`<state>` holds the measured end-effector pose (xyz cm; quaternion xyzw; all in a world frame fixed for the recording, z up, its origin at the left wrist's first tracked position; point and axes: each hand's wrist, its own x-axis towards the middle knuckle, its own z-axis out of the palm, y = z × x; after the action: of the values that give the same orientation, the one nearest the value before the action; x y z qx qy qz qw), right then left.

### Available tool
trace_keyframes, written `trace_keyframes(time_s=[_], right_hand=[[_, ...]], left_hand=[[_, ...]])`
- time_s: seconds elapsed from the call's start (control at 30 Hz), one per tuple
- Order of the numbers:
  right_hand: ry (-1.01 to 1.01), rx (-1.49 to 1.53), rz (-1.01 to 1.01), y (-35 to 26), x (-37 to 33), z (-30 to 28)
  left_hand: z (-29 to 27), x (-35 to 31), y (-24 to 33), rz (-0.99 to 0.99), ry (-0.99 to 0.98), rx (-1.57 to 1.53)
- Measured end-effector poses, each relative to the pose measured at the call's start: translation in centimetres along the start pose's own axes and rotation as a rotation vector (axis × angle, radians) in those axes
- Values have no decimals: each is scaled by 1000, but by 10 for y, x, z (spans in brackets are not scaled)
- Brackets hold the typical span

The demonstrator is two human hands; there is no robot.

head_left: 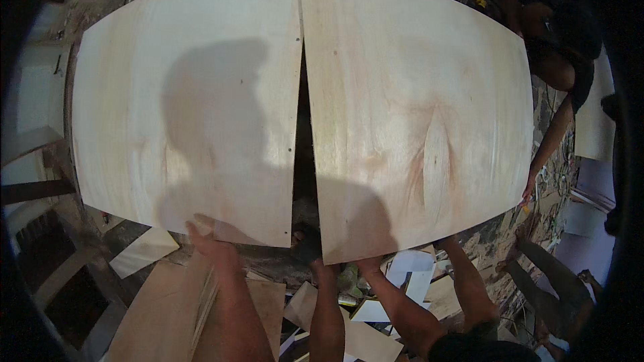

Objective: The person hammers nails into a large wooden panel using a hammer. They then position the panel on the floor and align it with another panel.

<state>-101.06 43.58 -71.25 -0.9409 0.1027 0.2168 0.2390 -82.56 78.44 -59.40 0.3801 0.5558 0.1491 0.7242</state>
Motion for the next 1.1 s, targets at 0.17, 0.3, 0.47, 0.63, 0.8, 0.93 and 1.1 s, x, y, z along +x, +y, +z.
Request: trace_keyframes(time_s=[0.17,0.3,0.47,0.63,0.8,0.93,1.1], right_hand=[[95,93,-4,2,-4,5],[32,542,141,-3,-7,14],[207,737,256,-17,-4,16],[87,256,96,-26,-1,6],[161,488,191,-30,4,6],[159,537,223,-25,1,13],[155,483,191,-17,-2,22]], left_hand=[[53,-84,-37,1091,-340,1378],[134,-45,-53,1132,-859,1670],[181,-28,-31,1144,-1098,2002],[282,1,-12,1501,-984,2003],[304,3,-8,1498,-983,2232],[333,-1,-14,1593,-899,2249],[381,8,-28,1550,-737,2677]])
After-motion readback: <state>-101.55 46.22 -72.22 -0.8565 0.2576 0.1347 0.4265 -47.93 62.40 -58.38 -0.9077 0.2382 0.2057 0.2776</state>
